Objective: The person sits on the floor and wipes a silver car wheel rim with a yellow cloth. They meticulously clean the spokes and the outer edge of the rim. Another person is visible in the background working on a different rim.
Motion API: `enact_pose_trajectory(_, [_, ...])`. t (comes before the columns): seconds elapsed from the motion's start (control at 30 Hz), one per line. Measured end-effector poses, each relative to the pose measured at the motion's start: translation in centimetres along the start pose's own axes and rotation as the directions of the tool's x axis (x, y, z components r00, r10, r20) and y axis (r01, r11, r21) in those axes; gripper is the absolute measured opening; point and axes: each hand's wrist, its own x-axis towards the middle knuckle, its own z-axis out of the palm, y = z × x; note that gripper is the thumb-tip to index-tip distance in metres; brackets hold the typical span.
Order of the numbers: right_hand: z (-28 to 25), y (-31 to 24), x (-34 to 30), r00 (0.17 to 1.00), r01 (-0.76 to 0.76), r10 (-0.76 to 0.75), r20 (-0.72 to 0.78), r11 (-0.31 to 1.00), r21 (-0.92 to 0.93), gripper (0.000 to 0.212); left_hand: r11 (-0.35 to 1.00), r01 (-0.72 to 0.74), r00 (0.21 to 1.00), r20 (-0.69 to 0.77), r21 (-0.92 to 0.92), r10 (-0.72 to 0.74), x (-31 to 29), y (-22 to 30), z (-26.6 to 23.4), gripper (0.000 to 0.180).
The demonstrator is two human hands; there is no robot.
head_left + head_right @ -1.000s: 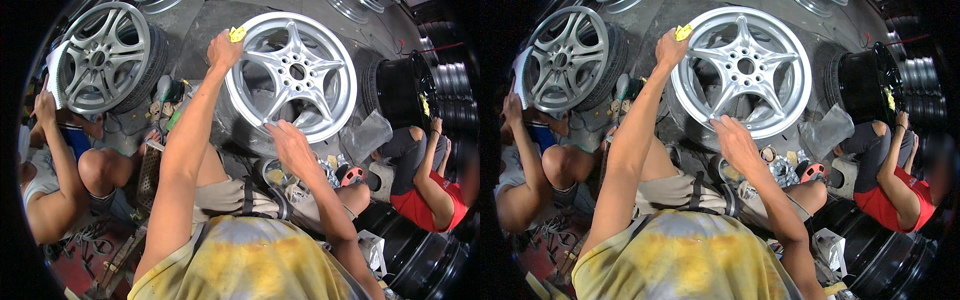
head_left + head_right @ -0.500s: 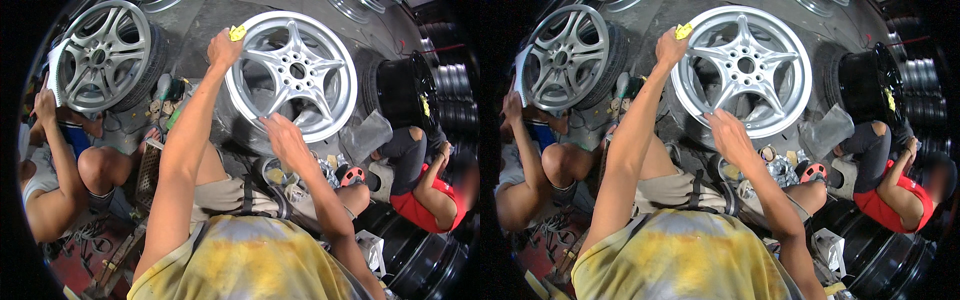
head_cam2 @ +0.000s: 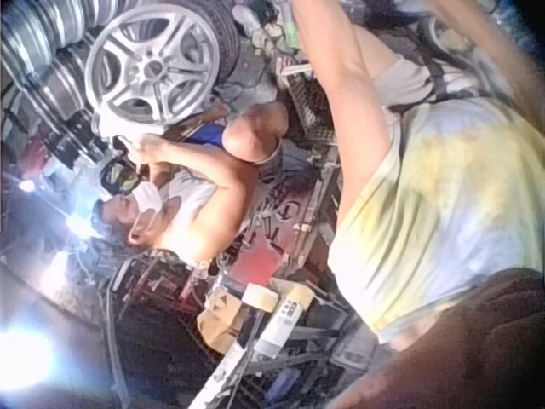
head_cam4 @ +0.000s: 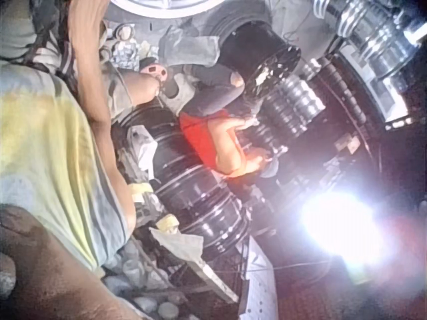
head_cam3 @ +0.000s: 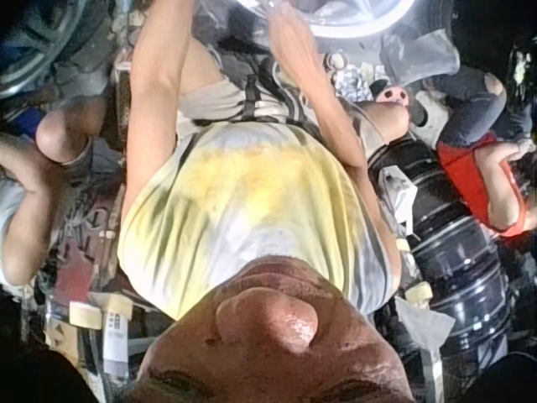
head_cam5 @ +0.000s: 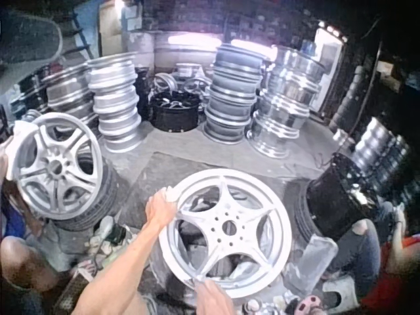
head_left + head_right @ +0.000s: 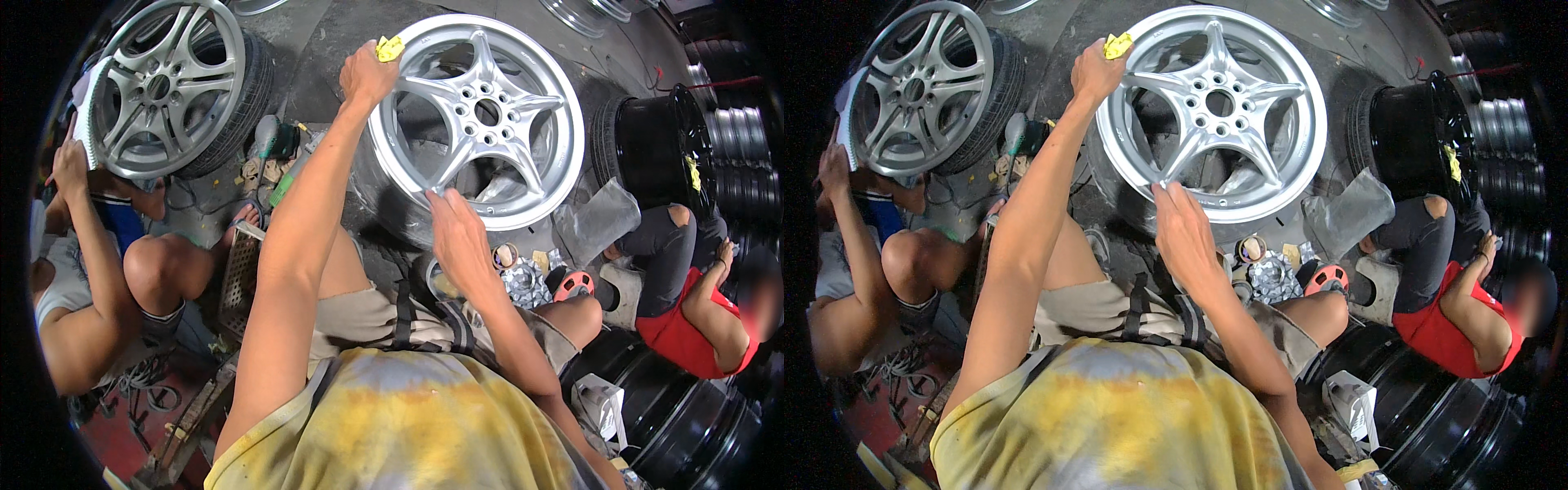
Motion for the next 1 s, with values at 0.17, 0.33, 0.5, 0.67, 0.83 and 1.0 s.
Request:
enact_pose_trajectory(0.17, [0.0,0.7,-1.0,1.000,0.008,-0.009,-0.006,1.000,-0.019,0.032,0.996,-0.085,0.993,-0.086,0.023,0.087,0.2,-0.8,0.9,0.058])
enact_pose_trajectory(0.33, [-0.4,1.1,0.4,0.994,0.104,-0.101,0.046,0.991,-0.083,0.032,0.999,-0.033,0.999,-0.040,0.011,0.033,0.1,-0.3,0.3,0.055])
enact_pose_trajectory(0.5, [-2.1,2.9,0.1,0.973,0.203,-0.185,0.136,0.970,-0.137,0.033,0.999,0.012,1.000,0.011,0.031,-0.013,0.2,-0.5,0.0,0.063])
enact_pose_trajectory(0.67, [-2.3,4.1,1.0,0.963,0.236,-0.225,0.148,0.969,-0.065,0.031,0.997,-0.073,0.987,-0.141,0.001,0.072,-0.1,-0.7,1.1,0.049])
enact_pose_trajectory(0.83, [-2.5,4.9,1.1,0.967,0.173,-0.183,0.174,0.982,0.069,0.029,1.000,-0.010,1.000,-0.025,0.006,0.010,0.0,-0.1,0.1,0.049])
enact_pose_trajectory(1.0, [-2.9,4.5,1.2,0.958,0.208,-0.199,0.208,0.978,-0.025,0.028,0.999,-0.043,0.993,-0.109,0.010,0.044,0.1,-0.9,0.5,0.049])
